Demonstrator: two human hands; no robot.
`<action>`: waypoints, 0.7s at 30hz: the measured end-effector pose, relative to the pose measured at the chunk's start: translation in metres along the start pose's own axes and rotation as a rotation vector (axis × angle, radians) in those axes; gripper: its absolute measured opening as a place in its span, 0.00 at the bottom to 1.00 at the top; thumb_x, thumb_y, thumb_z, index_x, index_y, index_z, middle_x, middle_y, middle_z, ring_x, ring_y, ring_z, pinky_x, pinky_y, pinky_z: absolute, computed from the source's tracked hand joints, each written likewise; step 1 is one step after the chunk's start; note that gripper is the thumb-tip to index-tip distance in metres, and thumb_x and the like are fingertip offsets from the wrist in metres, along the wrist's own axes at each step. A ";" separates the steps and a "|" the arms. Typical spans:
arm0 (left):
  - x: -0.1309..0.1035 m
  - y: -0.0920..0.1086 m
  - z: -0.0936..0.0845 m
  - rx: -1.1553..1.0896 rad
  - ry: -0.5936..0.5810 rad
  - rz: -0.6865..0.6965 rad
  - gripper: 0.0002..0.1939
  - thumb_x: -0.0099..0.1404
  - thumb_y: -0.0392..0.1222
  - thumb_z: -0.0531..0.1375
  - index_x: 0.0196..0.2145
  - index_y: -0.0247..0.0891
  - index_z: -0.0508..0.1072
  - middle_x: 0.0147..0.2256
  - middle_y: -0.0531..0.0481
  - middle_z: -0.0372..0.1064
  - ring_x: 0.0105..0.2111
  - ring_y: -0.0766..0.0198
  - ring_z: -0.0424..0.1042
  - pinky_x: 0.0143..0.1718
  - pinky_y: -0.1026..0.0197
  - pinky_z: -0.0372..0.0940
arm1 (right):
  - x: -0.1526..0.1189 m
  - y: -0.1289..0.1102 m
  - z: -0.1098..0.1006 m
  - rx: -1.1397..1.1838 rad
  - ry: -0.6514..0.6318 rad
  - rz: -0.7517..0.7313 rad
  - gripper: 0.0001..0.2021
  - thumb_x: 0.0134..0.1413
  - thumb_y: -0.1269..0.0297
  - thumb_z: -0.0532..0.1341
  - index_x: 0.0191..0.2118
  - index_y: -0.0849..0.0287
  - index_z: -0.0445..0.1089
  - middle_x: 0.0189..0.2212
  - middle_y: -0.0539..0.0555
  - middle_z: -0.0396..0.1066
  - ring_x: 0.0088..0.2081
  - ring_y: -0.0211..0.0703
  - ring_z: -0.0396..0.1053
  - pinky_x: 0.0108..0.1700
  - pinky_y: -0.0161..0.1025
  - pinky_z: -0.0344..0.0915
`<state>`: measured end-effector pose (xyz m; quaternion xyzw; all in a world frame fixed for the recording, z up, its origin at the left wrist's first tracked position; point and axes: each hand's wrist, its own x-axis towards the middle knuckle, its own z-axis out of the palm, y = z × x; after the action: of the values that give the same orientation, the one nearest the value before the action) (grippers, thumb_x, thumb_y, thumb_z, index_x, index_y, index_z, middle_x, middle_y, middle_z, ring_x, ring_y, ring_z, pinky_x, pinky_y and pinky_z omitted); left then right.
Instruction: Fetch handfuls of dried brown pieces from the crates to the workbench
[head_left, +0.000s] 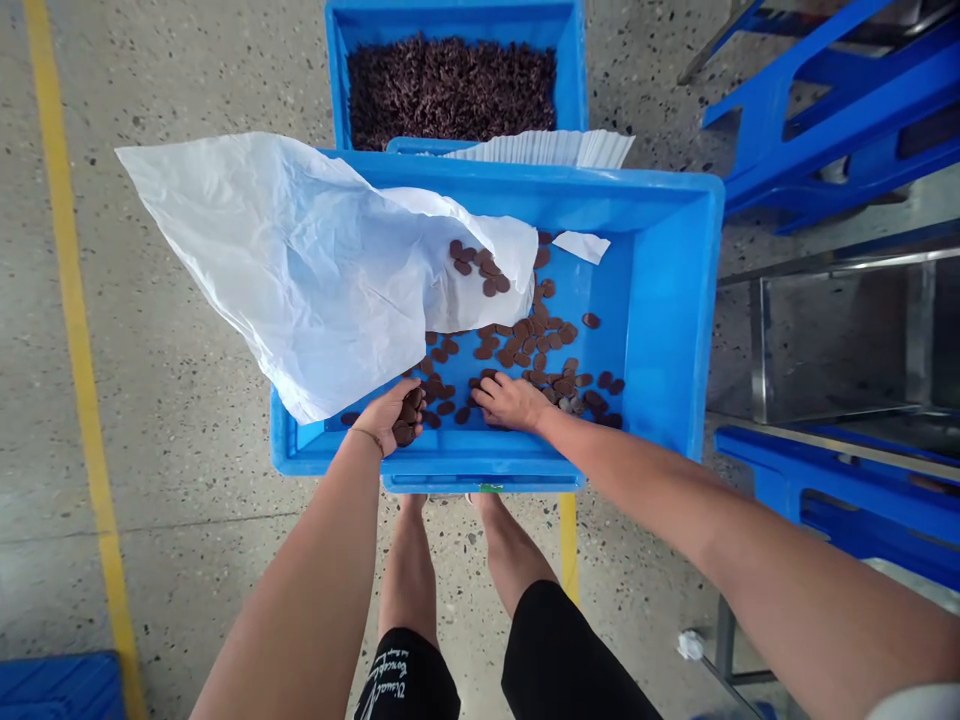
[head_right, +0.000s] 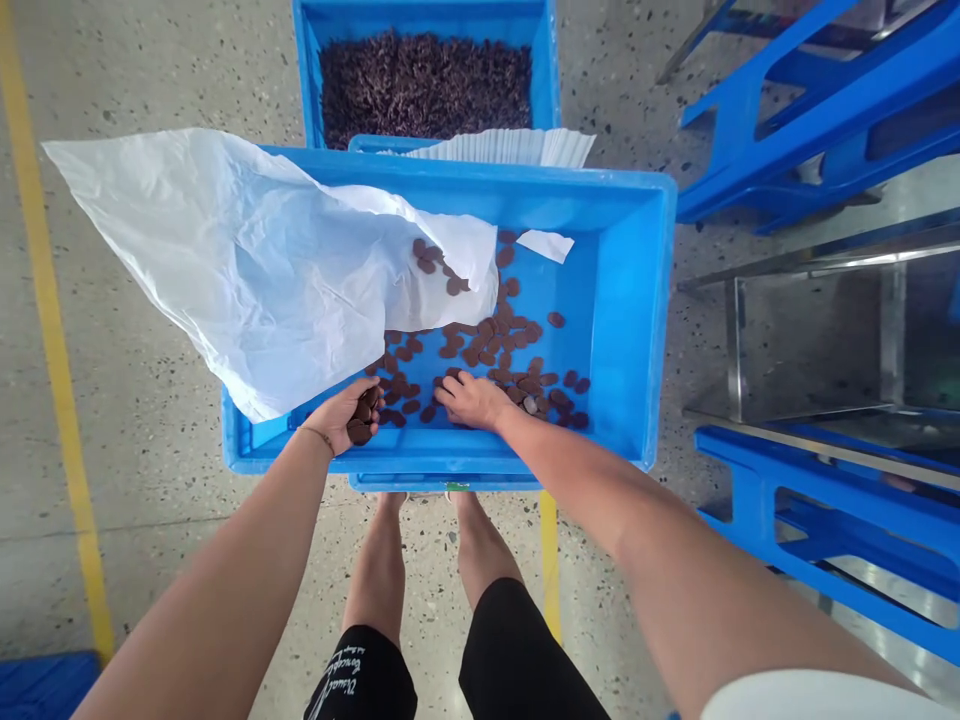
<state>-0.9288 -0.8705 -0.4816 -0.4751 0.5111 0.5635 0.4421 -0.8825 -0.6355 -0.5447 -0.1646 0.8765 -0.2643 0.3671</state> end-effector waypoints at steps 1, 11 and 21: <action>0.001 -0.002 0.005 -0.031 -0.037 -0.003 0.13 0.68 0.48 0.61 0.36 0.33 0.71 0.26 0.52 0.67 0.21 0.71 0.64 0.21 0.67 0.62 | -0.002 0.000 -0.001 0.019 0.006 0.028 0.15 0.65 0.60 0.62 0.54 0.59 0.70 0.54 0.59 0.68 0.55 0.54 0.66 0.56 0.56 0.65; 0.024 -0.024 0.069 -0.120 -0.225 -0.088 0.14 0.70 0.49 0.59 0.40 0.33 0.72 0.29 0.51 0.70 0.27 0.66 0.70 0.30 0.60 0.70 | -0.040 -0.033 -0.030 0.418 0.223 0.349 0.11 0.66 0.60 0.60 0.46 0.63 0.71 0.35 0.52 0.73 0.34 0.40 0.71 0.37 0.40 0.71; 0.020 -0.028 0.098 -0.076 -0.375 -0.111 0.11 0.69 0.45 0.59 0.35 0.33 0.73 0.27 0.51 0.70 0.27 0.65 0.71 0.31 0.60 0.70 | -0.071 -0.076 -0.067 0.631 0.241 0.399 0.20 0.63 0.58 0.62 0.58 0.54 0.70 0.50 0.56 0.76 0.45 0.46 0.75 0.47 0.43 0.72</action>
<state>-0.9128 -0.7702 -0.5033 -0.4059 0.3712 0.6357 0.5416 -0.8760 -0.6390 -0.4213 0.1622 0.8038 -0.4616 0.3384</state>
